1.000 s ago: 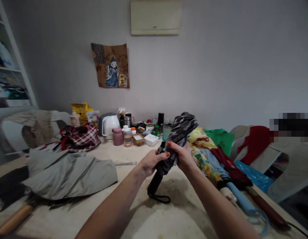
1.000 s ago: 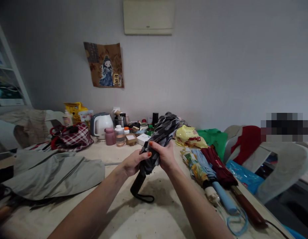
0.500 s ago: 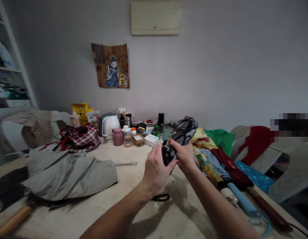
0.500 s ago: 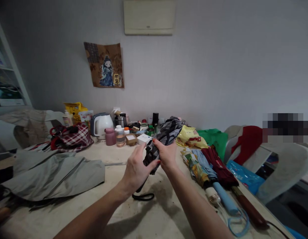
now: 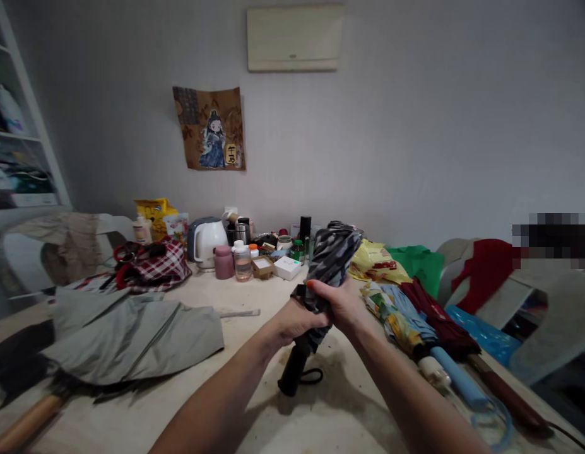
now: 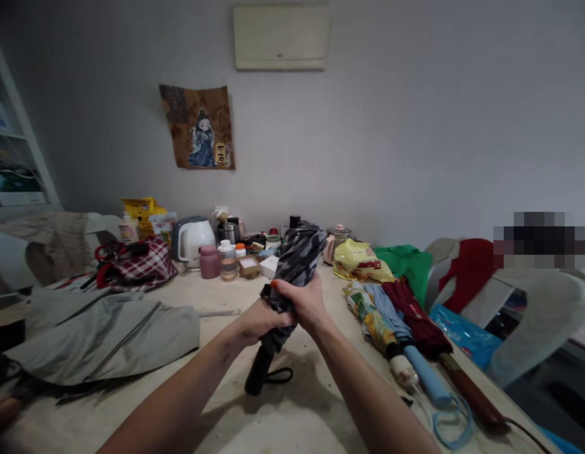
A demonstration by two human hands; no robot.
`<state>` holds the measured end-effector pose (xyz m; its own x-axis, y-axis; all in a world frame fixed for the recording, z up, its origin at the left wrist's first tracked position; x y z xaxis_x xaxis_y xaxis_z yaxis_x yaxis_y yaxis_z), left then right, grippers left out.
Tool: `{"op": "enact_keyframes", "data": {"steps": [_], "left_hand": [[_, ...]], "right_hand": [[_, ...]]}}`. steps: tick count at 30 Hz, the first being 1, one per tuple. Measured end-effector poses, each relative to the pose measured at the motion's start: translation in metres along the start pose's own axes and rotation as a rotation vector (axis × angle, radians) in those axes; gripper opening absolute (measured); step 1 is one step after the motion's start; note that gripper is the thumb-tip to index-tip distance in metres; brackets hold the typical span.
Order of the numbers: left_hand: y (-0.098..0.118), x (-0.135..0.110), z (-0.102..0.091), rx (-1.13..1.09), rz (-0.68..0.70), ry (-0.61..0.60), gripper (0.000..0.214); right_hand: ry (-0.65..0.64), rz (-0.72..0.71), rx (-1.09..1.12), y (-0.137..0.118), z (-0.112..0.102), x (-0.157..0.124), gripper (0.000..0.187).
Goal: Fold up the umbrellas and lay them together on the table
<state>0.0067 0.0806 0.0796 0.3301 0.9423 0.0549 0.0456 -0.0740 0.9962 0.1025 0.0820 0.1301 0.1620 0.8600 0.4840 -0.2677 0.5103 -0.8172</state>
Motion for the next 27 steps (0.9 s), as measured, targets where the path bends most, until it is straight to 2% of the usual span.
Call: {"op": "enact_keyframes", "data": {"steps": [2, 4, 6, 7, 9, 11, 13, 16, 18, 19, 21, 23, 25, 27], "left_hand": [[0.006, -0.003, -0.003, 0.258, 0.090, 0.203, 0.026], [0.010, -0.008, -0.006, 0.443, 0.122, 0.367, 0.031], [0.012, -0.011, -0.008, 0.483, 0.133, 0.409, 0.040], [0.012, -0.011, -0.006, 0.451, 0.134, 0.356, 0.043], [0.012, -0.009, -0.002, 0.297, 0.119, 0.159, 0.038], [0.012, -0.009, 0.004, 0.068, 0.085, -0.068, 0.036], [0.010, -0.010, 0.005, -0.108, 0.052, -0.216, 0.040], [0.002, -0.006, 0.000, -0.167, 0.057, -0.235, 0.042], [-0.004, -0.004, 0.001, -0.124, 0.074, -0.217, 0.039], [-0.007, -0.004, 0.005, -0.113, 0.074, -0.245, 0.039], [-0.011, -0.009, 0.019, -0.162, 0.032, -0.348, 0.042], [-0.012, -0.017, 0.033, -0.282, -0.062, -0.455, 0.048], [-0.012, -0.023, 0.039, -0.383, -0.142, -0.479, 0.050], [-0.011, -0.024, 0.039, -0.413, -0.170, -0.438, 0.050]], "right_hand": [[0.140, -0.035, -0.051, 0.000, -0.012, 0.005, 0.059], [0.245, -0.052, -0.074, 0.001, -0.019, 0.007, 0.060], [0.288, -0.057, -0.073, 0.000, -0.021, 0.007, 0.054], [0.286, -0.068, -0.079, -0.002, -0.021, 0.006, 0.050], [0.245, -0.114, -0.090, -0.010, -0.017, 0.003, 0.041], [0.160, -0.155, -0.076, -0.019, -0.011, -0.001, 0.036], [0.054, -0.152, -0.058, -0.022, -0.003, -0.005, 0.032], [-0.057, -0.102, -0.042, -0.022, 0.004, -0.006, 0.031], [-0.044, -0.080, 0.019, -0.024, -0.001, -0.001, 0.036], [-0.039, -0.084, 0.069, -0.028, -0.005, 0.003, 0.041], [-0.066, -0.121, 0.158, -0.041, -0.012, 0.010, 0.060], [-0.148, -0.188, 0.203, -0.060, -0.017, 0.016, 0.088], [-0.216, -0.266, 0.189, -0.078, -0.023, 0.021, 0.108], [-0.226, -0.388, 0.107, -0.093, -0.033, 0.025, 0.114]]}}
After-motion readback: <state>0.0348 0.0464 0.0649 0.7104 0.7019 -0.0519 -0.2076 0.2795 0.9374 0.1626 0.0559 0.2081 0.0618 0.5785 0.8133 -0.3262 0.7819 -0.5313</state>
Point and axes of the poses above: each hand's wrist, its own x-axis towards the middle knuckle, its own z-axis out of the palm, y = z × x, the point moved 8 cm from there along x, towards the middle knuckle, and after that the axes turned 5 degrees about -z, right-handed, at the moved point
